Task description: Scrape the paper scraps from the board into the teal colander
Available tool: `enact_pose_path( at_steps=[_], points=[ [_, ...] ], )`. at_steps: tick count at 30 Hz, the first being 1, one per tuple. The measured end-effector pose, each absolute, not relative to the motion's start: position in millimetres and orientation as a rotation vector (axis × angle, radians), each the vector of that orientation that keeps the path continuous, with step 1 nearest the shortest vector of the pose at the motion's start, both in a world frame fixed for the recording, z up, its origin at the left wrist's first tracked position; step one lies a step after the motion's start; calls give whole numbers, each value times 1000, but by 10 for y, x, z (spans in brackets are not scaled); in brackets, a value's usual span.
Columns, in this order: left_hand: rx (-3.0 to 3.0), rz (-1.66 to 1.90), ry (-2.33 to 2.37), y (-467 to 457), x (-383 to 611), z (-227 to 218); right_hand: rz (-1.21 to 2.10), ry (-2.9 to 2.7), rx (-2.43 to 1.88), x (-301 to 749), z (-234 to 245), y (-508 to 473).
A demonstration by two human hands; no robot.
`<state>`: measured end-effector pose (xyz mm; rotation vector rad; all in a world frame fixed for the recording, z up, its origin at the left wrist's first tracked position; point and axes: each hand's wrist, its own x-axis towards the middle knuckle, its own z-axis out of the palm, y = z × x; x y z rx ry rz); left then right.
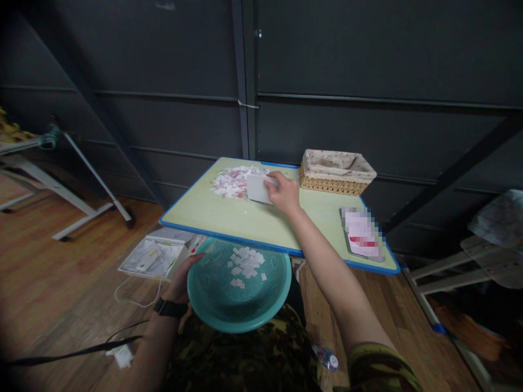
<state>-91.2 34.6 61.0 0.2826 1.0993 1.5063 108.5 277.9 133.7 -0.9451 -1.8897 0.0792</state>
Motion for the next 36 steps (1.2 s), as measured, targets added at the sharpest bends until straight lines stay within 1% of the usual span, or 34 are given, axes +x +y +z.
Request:
enact_pose_path(
  at_steps=[7, 18, 36],
  points=[
    [291, 1424, 1099, 338, -926, 599, 79, -1859, -986, 1087, 1332, 2788],
    [328, 1421, 1102, 348, -918, 622, 129, -1899, -960, 1093, 1338, 2786],
    [282, 1421, 1071, 347, -920, 630, 343, -1839, -873, 1121, 1401, 2842]
  ],
)
